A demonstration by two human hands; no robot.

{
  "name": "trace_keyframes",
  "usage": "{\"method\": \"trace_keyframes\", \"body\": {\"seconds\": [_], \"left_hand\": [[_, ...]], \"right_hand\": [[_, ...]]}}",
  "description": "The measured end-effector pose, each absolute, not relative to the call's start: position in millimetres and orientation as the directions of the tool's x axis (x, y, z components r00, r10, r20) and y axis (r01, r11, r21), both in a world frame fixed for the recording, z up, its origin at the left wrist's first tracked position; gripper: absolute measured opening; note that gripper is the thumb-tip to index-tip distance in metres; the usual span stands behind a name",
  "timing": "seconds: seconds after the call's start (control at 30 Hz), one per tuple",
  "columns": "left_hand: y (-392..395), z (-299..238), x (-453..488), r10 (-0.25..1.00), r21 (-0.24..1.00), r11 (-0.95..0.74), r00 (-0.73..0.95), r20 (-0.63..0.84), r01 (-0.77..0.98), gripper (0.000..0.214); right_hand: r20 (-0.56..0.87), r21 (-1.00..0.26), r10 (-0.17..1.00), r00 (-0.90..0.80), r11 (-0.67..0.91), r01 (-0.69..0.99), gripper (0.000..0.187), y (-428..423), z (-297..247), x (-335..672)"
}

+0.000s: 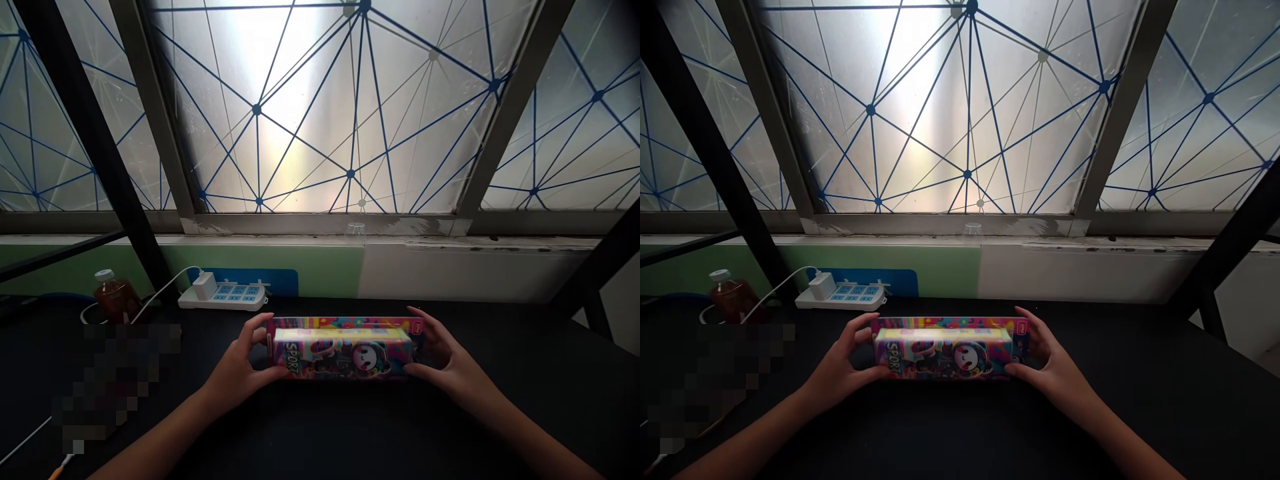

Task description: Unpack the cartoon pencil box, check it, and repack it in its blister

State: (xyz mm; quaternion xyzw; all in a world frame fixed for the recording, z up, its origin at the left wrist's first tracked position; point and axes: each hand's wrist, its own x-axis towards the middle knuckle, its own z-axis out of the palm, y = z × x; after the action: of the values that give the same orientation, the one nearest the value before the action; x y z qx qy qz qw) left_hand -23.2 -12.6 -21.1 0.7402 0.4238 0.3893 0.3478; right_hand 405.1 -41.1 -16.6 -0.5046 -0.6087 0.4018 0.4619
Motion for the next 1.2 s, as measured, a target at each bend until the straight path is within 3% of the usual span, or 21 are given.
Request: {"method": "trace_keyframes", "body": {"seconds": [0.1,0.23,0.43,0.63,0.8,1.0,1.2], "left_hand": [[-11.4,-27.2,-27.4,0.827,0.688,-0.561,0.357,0.435,0.46,0.065],[-5.9,-23.3,-33.0,0.771,0.617,-0.632,0.462,0.438,0.469,0.036],[-9.9,-3.0,-37.0,0.767,0.632,-0.619,0.533,0.358,0.466,0.047],[-18.7,0.9,-35.2,0.741,0.66,-0.608,0.612,0.275,0.44,0.037],[-20.5,-1.8,-31.0,0.712,0.641,-0.598,0.687,0.147,0.482,0.058],[-16.7,-15.2,-30.9,0.704,0.544,-0.648,0.691,0.162,0.532,0.101],[-14.9,-20.9,-29.7,0.755,0.63,-0.577,0.634,0.169,0.52,0.124]], "right_hand": [[0.176,-0.9,0.982,-0.074,0.191,0.393,0.08,-46.9,-9.0,404.2],[0.177,-0.834,0.969,-0.171,0.24,0.497,0.048,-52.0,0.7,403.4],[0.18,-0.779,0.911,-0.372,0.363,0.512,0.047,-53.7,9.0,409.7],[0.184,-0.691,0.87,-0.457,0.446,0.569,0.059,-57.9,5.6,415.4],[0.111,-0.614,0.867,-0.486,0.444,0.653,0.063,-60.9,7.4,415.6],[0.04,-0.472,0.888,-0.458,0.421,0.775,0.065,-64.8,9.1,407.7],[-0.004,-0.308,0.847,-0.531,0.505,0.807,0.079,-68.6,9.5,366.2]]}}
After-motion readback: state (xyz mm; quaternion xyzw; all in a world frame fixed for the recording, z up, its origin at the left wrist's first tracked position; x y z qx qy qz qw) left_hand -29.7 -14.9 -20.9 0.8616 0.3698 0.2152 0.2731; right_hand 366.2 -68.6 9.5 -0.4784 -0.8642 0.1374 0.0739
